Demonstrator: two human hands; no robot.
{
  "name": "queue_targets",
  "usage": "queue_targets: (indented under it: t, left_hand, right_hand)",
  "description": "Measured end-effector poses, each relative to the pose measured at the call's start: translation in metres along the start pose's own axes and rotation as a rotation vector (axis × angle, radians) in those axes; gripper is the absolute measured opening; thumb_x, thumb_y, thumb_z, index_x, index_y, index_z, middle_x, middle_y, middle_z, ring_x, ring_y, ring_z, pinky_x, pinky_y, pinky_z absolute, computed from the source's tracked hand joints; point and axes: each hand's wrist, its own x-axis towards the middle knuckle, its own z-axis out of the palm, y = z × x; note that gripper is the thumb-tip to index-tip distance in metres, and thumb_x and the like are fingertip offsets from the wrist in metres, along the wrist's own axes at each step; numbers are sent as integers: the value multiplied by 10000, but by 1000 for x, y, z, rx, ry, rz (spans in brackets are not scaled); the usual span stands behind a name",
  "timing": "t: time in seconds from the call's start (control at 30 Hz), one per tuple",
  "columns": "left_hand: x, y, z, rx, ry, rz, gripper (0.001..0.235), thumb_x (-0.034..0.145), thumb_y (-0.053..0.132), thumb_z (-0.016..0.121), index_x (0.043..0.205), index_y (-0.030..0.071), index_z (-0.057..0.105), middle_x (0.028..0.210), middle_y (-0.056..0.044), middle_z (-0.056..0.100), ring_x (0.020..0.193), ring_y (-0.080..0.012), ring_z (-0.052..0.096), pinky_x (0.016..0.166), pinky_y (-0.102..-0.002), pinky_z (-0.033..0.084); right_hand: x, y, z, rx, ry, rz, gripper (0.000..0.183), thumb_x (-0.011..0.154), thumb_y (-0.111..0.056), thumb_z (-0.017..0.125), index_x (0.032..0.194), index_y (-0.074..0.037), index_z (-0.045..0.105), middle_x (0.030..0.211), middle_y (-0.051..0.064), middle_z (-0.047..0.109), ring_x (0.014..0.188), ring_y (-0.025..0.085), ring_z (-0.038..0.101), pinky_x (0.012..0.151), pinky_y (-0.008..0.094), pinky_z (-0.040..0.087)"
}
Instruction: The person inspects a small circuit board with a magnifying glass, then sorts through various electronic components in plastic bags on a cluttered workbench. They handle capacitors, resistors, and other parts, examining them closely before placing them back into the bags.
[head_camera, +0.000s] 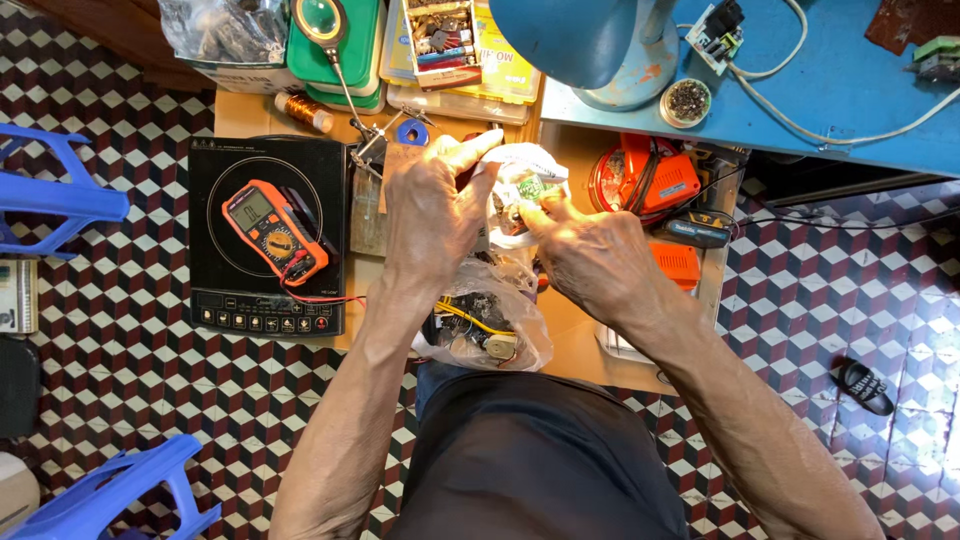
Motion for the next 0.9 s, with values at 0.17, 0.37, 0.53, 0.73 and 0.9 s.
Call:
queue_targets:
  t: [0.17, 0.37, 0.53, 0.73, 0.9]
  left_hand:
    - [-10, -6, -3, -6, 15, 58, 295, 945, 104, 730, 1232, 37, 740, 906, -128, 717, 720, -213, 709, 627, -365, 531]
    - [-23, -17, -8, -24, -20, 40, 287, 992, 120, 732, 1278, 92, 733, 929, -81, 735, 718, -144, 704, 577, -316, 544]
    - [-38, -12, -7, -146, 21, 47, 337, 985, 72, 719, 1317, 127, 718, 964, -54, 720, 758, -113, 697, 610, -306, 535]
    - [-46, -1, -4, -169, -2, -1, 352, 956, 56, 730, 1302, 121, 727, 883, -38, 683, 740, -97, 646, 639, -281, 507]
    - [-49, -2, -5, -234, -46, -96, 327, 977, 67, 722, 1301, 113, 733, 851, -32, 668, 730, -88, 625, 624, -270, 499]
  right_hand:
    - [-6, -5, -6, -4, 25, 17, 236, 857, -132, 674, 1072, -34, 671, 1058, 147, 701, 600, 276, 701, 470, 397, 553]
    - [-10, -18, -11, 89, 122, 32, 340, 837, -144, 697, 1163, -51, 675, 1083, 154, 697, 599, 314, 702, 478, 433, 545]
    - [-14, -24, -9, 67, 72, 47, 437, 828, -153, 695, 1260, -98, 653, 1137, 164, 677, 612, 319, 710, 477, 446, 542]
    - [-14, -30, -4, 114, 117, 32, 428, 845, -171, 674, 1269, -119, 648, 1232, 168, 671, 651, 308, 727, 454, 435, 544]
    - [-14, -34, 2, 134, 102, 79, 468, 842, -62, 619, 1307, -101, 656, 1119, 193, 674, 574, 292, 709, 436, 418, 546]
